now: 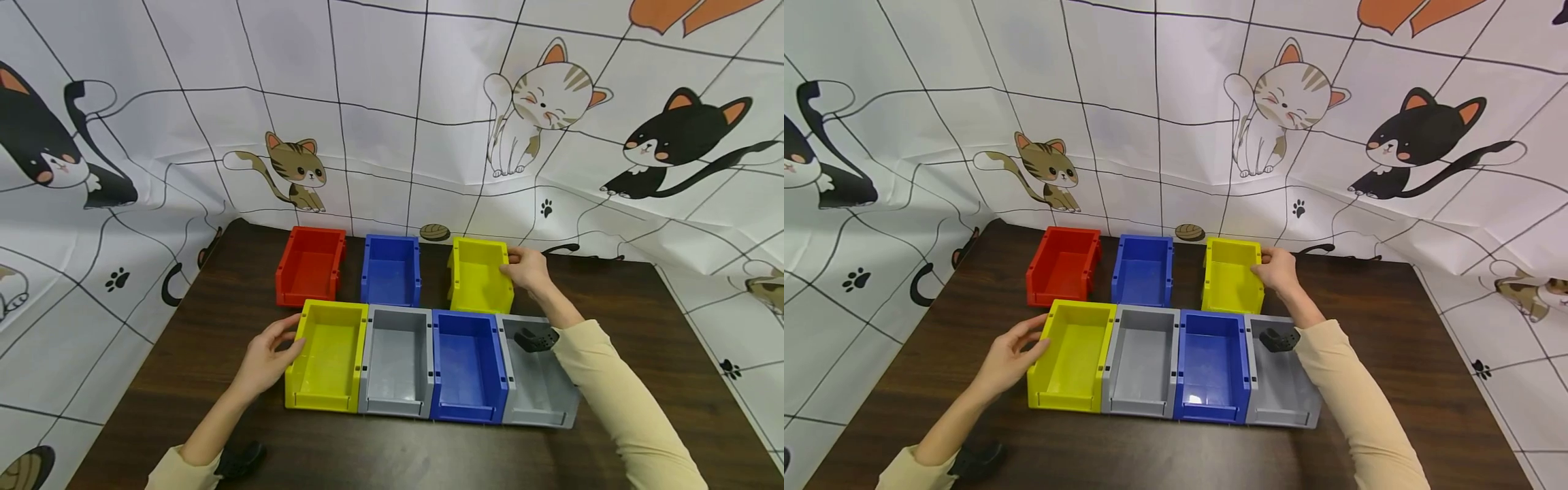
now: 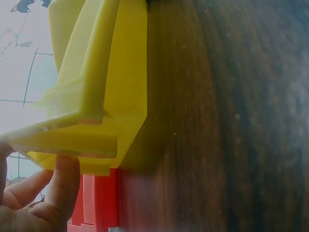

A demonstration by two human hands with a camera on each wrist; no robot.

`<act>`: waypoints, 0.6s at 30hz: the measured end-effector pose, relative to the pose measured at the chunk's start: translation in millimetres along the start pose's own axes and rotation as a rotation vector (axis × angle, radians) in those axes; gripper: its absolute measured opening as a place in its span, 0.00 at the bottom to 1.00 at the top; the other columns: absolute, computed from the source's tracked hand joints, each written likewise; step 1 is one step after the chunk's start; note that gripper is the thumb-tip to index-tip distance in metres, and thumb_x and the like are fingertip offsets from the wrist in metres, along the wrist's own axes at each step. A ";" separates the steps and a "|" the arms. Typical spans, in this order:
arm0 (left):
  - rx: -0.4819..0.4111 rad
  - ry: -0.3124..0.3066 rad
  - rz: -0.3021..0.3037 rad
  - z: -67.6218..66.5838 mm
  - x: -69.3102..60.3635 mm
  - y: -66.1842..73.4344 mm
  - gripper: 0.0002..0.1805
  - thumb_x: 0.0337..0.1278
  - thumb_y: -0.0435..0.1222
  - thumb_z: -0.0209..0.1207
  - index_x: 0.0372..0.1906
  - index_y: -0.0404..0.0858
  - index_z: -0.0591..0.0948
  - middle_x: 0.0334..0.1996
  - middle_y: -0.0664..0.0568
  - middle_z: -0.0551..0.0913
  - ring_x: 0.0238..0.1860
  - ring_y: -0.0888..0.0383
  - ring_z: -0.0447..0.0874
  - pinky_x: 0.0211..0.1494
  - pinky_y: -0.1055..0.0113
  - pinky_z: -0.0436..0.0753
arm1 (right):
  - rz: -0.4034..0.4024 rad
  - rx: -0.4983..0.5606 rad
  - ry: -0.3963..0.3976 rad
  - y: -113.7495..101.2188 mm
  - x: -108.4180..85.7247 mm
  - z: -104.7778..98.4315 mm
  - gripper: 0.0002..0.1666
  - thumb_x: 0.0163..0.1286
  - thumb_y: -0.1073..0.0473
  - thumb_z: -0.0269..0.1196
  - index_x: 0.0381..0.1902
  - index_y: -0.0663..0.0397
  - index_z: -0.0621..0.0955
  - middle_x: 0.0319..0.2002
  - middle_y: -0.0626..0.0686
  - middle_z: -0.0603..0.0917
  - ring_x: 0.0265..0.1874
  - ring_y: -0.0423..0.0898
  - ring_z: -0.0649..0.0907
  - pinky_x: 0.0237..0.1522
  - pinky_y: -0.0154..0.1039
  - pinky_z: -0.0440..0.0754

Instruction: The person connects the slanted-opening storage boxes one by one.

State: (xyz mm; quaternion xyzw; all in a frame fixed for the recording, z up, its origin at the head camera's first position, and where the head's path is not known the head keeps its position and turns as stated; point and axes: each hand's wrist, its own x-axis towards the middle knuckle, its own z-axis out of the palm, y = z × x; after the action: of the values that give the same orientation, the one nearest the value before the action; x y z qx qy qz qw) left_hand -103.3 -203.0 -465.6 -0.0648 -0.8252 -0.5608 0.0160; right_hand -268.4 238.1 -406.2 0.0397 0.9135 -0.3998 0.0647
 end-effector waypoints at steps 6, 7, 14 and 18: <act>0.015 -0.001 -0.018 0.3 0.5 2.0 0.25 0.62 0.30 0.57 0.62 0.27 0.68 0.60 0.35 0.69 0.52 0.42 0.75 0.43 0.69 0.81 | -0.023 -0.023 0.061 6.1 -3.0 -26.4 0.31 0.63 0.70 0.55 0.64 0.73 0.65 0.52 0.73 0.75 0.42 0.64 0.81 0.31 0.40 0.84; 0.017 -0.002 -0.021 0.3 0.5 2.4 0.25 0.62 0.30 0.57 0.62 0.27 0.68 0.60 0.35 0.69 0.52 0.42 0.75 0.43 0.68 0.82 | -0.021 -0.028 0.073 6.7 -4.2 -31.2 0.31 0.63 0.70 0.55 0.64 0.73 0.65 0.52 0.73 0.75 0.42 0.64 0.81 0.30 0.39 0.84; 0.047 0.002 -0.028 0.6 0.9 4.6 0.24 0.62 0.29 0.56 0.62 0.26 0.68 0.59 0.34 0.69 0.51 0.41 0.76 0.43 0.66 0.82 | 0.019 -0.012 0.134 21.0 -9.5 -70.8 0.36 0.62 0.69 0.56 0.67 0.69 0.61 0.56 0.73 0.71 0.45 0.64 0.79 0.33 0.40 0.84; 0.057 0.001 -0.027 0.7 1.3 4.8 0.24 0.62 0.28 0.56 0.62 0.26 0.68 0.59 0.34 0.69 0.51 0.41 0.76 0.43 0.66 0.82 | 0.022 0.008 0.178 38.5 -9.4 -95.6 0.37 0.61 0.67 0.58 0.68 0.67 0.62 0.54 0.72 0.73 0.40 0.61 0.81 0.33 0.44 0.84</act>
State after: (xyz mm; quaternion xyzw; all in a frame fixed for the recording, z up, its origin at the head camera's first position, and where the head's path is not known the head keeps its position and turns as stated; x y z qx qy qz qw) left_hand -103.9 -200.5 -461.3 -0.0527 -0.8416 -0.5375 0.0105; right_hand -262.6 334.3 -368.5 0.0852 0.9134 -0.3978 -0.0125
